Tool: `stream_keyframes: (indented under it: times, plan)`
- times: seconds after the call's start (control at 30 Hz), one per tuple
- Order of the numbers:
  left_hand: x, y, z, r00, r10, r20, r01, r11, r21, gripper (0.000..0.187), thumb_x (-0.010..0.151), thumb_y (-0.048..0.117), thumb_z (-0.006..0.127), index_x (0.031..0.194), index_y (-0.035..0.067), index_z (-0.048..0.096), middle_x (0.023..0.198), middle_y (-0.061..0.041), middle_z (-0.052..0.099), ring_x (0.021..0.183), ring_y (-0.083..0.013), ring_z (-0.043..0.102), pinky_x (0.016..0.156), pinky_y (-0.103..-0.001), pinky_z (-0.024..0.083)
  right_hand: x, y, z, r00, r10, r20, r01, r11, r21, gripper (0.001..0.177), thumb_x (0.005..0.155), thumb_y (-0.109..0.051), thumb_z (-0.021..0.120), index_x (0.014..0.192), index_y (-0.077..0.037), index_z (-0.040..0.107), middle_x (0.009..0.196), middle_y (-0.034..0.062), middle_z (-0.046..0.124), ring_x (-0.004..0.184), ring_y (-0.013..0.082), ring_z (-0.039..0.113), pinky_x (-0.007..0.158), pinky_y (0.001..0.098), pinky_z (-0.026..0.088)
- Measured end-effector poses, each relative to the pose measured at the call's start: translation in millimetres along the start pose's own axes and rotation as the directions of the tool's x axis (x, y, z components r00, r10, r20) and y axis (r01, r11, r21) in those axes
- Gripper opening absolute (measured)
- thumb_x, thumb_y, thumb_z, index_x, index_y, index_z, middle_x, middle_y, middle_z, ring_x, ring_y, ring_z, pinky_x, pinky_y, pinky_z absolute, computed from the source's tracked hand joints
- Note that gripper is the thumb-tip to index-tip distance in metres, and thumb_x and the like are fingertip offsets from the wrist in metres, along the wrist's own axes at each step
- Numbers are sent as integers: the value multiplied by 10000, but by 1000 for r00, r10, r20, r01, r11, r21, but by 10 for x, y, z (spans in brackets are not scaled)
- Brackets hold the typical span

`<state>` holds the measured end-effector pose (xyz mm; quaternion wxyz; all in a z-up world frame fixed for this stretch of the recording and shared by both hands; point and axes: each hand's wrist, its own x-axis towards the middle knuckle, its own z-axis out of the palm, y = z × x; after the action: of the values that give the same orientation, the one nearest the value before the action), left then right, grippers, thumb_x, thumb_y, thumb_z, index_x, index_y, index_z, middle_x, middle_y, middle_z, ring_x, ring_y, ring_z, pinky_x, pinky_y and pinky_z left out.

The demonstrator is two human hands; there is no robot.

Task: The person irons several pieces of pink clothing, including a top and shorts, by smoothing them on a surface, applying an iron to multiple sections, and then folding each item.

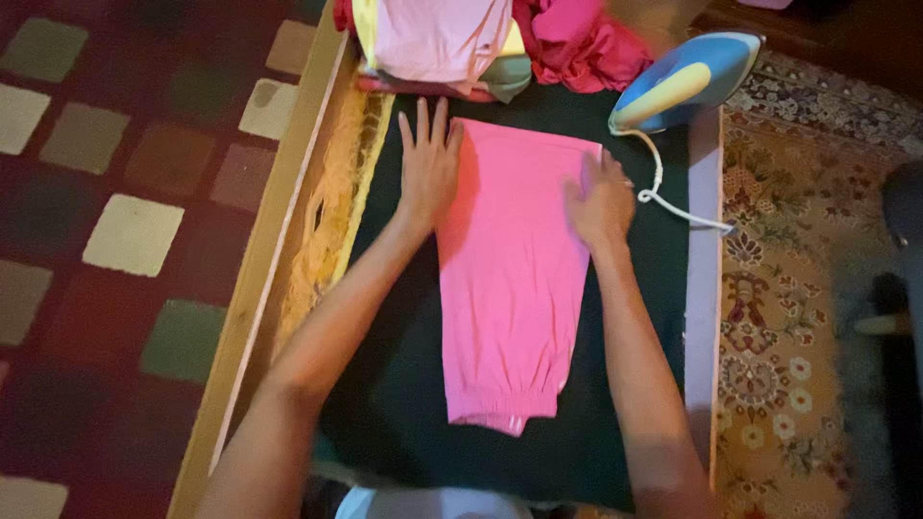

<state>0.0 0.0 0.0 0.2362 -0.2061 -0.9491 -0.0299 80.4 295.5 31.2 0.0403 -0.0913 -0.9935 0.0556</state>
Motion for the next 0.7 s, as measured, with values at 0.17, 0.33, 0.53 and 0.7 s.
stream_keyframes:
  times: [0.17, 0.33, 0.53, 0.7]
  plan:
    - [-344, 640, -735, 955, 164, 246, -38, 893, -448, 738, 864, 377, 685, 1522, 113, 481, 1646, -184, 331, 1566, -417, 197, 1295, -604, 126, 670, 590, 97, 710, 209, -673, 217, 843, 491, 737, 944, -261, 945, 1400, 43, 451, 1281, 243, 557, 1196, 359, 582, 1053, 455, 480]
    - [-623, 1198, -939, 905, 367, 214, -157, 757, -634, 1043, 870, 672, 613, 1551, -51, 295, 1636, -288, 231, 1544, -443, 140, 1237, -569, 84, 1282, 771, 169, 759, 197, -621, 242, 800, 550, 807, 927, -303, 968, 1338, 64, 378, 1223, 218, 601, 1149, 340, 630, 1015, 458, 472]
    - [-1215, 1751, -1278, 548, 787, 282, -320, 509, -799, 1047, 813, 726, 606, 1514, 12, 299, 1629, -255, 163, 1528, -456, 63, 1191, -594, 48, 1422, 612, 326, 881, 354, -314, -4, 669, 743, 498, 1062, -369, 762, 1384, -12, 632, 1279, 208, 782, 1161, 280, 769, 1054, 408, 561]
    - [-1078, 1176, -1026, 852, 523, -3, -163, 261, -952, 766, 872, 555, 740, 1470, 114, 554, 1544, -211, 525, 1494, -388, 413, 1249, -582, 263, 1101, 451, -31, 540, -99, -836, 311, 946, 89, 508, 1173, -201, 624, 1453, 104, 329, 1304, 300, 668, 1175, 368, 695, 991, 444, 540]
